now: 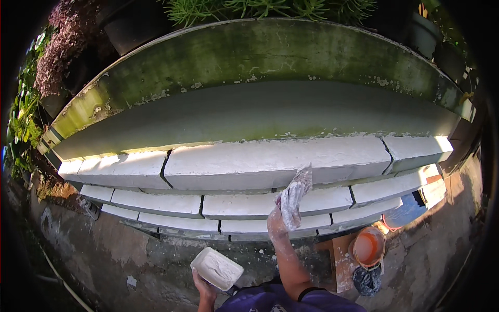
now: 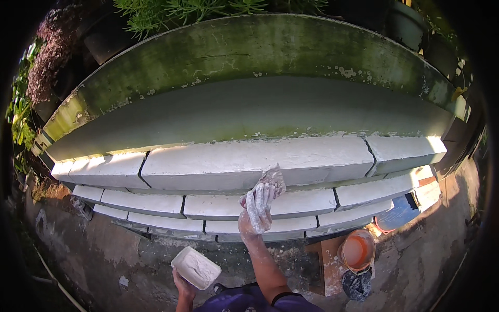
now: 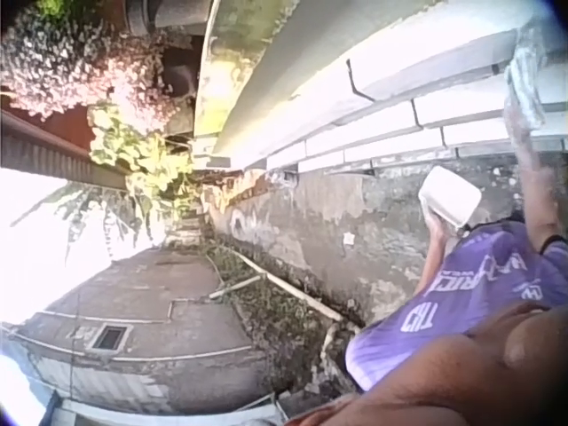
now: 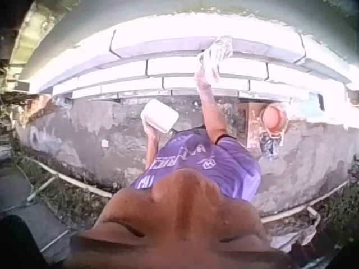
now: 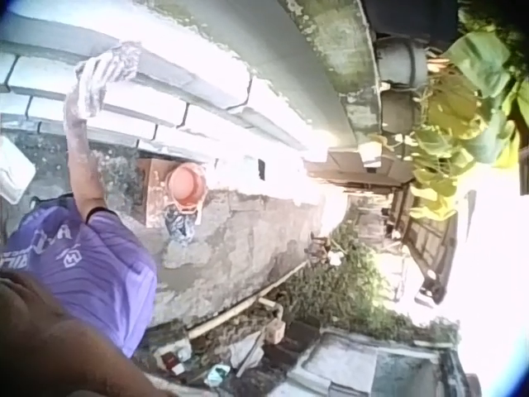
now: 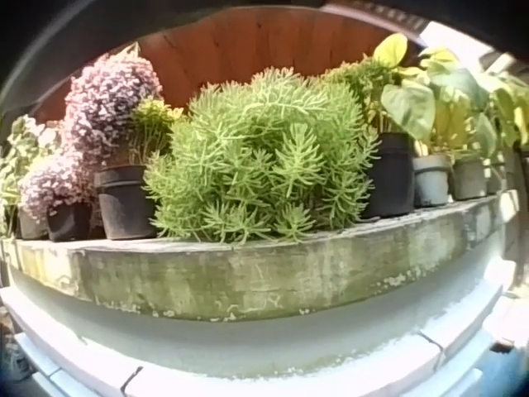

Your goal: Applying plaster or putty to the surfaces and joints of a concrete wall using a spatula.

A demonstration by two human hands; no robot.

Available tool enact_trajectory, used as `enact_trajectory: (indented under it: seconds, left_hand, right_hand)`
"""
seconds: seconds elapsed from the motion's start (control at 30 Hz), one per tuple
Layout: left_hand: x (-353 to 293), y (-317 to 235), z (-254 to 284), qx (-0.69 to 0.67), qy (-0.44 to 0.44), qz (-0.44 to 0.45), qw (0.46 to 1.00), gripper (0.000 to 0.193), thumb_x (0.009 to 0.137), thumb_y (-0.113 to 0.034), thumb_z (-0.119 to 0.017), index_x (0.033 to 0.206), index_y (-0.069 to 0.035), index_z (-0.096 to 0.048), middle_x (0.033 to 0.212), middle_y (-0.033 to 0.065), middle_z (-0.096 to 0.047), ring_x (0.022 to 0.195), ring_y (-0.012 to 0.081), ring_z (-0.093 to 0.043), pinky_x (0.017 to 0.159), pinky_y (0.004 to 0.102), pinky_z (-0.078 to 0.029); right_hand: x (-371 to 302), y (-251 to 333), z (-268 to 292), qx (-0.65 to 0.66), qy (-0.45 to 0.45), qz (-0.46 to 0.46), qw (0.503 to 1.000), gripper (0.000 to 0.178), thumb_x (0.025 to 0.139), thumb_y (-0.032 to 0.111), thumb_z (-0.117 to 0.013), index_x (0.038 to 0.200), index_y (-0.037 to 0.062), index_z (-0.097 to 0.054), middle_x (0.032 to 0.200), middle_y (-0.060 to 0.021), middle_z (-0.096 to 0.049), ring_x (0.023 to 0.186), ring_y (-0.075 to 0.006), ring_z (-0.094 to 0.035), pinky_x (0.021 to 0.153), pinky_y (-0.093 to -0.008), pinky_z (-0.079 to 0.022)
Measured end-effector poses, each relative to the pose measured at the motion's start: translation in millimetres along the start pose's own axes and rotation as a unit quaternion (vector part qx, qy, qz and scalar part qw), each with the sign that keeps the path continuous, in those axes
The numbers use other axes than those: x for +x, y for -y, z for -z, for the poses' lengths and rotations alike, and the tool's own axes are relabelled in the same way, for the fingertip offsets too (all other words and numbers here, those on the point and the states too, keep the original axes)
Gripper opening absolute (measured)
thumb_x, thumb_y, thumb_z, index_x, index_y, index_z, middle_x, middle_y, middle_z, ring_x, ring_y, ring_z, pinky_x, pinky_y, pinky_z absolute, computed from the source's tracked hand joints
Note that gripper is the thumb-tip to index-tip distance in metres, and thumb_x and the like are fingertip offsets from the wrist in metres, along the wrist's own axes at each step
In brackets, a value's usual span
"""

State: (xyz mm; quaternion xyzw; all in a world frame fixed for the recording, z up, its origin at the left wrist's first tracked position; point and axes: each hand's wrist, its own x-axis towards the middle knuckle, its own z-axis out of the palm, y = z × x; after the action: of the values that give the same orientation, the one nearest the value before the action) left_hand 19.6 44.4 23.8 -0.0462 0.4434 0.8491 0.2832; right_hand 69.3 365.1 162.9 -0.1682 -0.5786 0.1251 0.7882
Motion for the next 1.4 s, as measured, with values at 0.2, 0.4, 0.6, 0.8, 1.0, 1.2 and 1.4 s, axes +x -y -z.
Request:
enact_trajectory:
  seconds: [0.2, 0.4, 0.6, 0.8, 1.0, 1.2, 1.4]
  left_hand:
    - [11.5, -10.8, 32.5, 0.022, 0.002, -0.017, 1.000, 0.059, 0.104, -0.050, -0.032, 0.143, -0.007, -0.046, 0.137, 0.0110, -0.056, 0.126, 0.0306, -0.054, 0.107, 0.0459, -0.042]
    - [18.7, -26.0, 42.4, -0.020, 0.061, -0.009, 0.998, 0.059, 0.104, -0.050, -0.032, 0.143, -0.008, -0.046, 0.138, 0.0108, -0.055, 0.126, 0.0314, -0.054, 0.106, 0.0466, -0.044]
    - [22.3, -35.0, 46.7, -0.009, 0.061, -0.012, 0.998, 0.058, 0.104, -0.049, -0.033, 0.141, -0.007, -0.047, 0.137, 0.0110, -0.056, 0.126, 0.0312, -0.054, 0.107, 0.0466, -0.043]
    - [16.7, -30.0, 37.6, -0.014, 0.029, 0.000, 0.999, 0.057, 0.104, -0.048, -0.033, 0.141, -0.007, -0.048, 0.136, 0.0107, -0.056, 0.126, 0.0309, -0.054, 0.107, 0.0459, -0.042]
    - [12.8, -14.4, 31.0, -0.006, 0.032, -0.010, 0.999, 0.056, 0.103, -0.048, -0.034, 0.139, -0.007, -0.050, 0.135, 0.0092, -0.058, 0.125, 0.0294, -0.055, 0.107, 0.0453, -0.042]
    - [8.4, -1.9, 30.1, 0.003, 0.040, -0.015, 0.999, 0.057, 0.104, -0.049, -0.034, 0.142, -0.008, -0.048, 0.139, 0.0098, -0.055, 0.128, 0.0303, -0.053, 0.108, 0.0456, -0.041]
    - [3.1, 0.9, 19.3, 0.005, 0.000, -0.006, 1.000, 0.056, 0.104, -0.048, -0.035, 0.140, -0.008, -0.049, 0.137, 0.0092, -0.057, 0.127, 0.0289, -0.054, 0.108, 0.0447, -0.041]
  right_hand:
    - [-11.9, 57.9, -13.0, 0.046, 0.180, 0.055, 0.981, 0.035, 0.081, -0.014, -0.055, 0.109, -0.0012, -0.072, 0.126, -0.0224, -0.065, 0.124, -0.0428, -0.059, 0.107, -0.0615, -0.043]
    - [-10.5, 49.0, 35.2, 0.040, 0.087, 0.099, 0.991, 0.035, 0.085, -0.014, -0.051, 0.113, -0.0039, -0.070, 0.124, -0.0239, -0.065, 0.118, -0.0424, -0.063, 0.101, -0.0577, -0.050]
    - [48.4, -38.0, 91.1, -0.277, -0.203, -0.125, 0.931, 0.020, 0.093, 0.002, -0.068, 0.107, -0.0117, -0.070, 0.103, -0.0247, -0.073, 0.098, -0.0304, -0.072, 0.079, -0.0378, -0.056]
    - [43.6, -53.9, 60.5, -0.211, -0.175, -0.118, 0.955, 0.022, 0.093, -0.002, -0.065, 0.111, -0.0141, -0.067, 0.109, -0.0236, -0.071, 0.098, -0.0285, -0.071, 0.087, -0.0369, -0.055]
    - [-32.5, -31.5, 7.2, 0.125, -0.128, -0.182, 0.967, 0.029, 0.088, -0.012, -0.062, 0.116, -0.0108, -0.066, 0.130, -0.0242, -0.063, 0.115, -0.0310, -0.064, 0.092, -0.0423, -0.055]
    - [-46.4, 22.0, 7.8, 0.102, 0.174, 0.061, 0.978, 0.033, 0.084, -0.008, -0.063, 0.115, -0.0017, -0.069, 0.127, -0.0218, -0.065, 0.125, -0.0395, -0.059, 0.103, -0.0557, -0.050]
    - [-30.6, 30.7, 32.7, 0.114, 0.036, 0.019, 0.993, 0.051, 0.093, 0.003, -0.061, 0.139, -0.0065, -0.043, 0.127, -0.0265, -0.062, 0.120, -0.0373, -0.061, 0.102, -0.0518, -0.049]
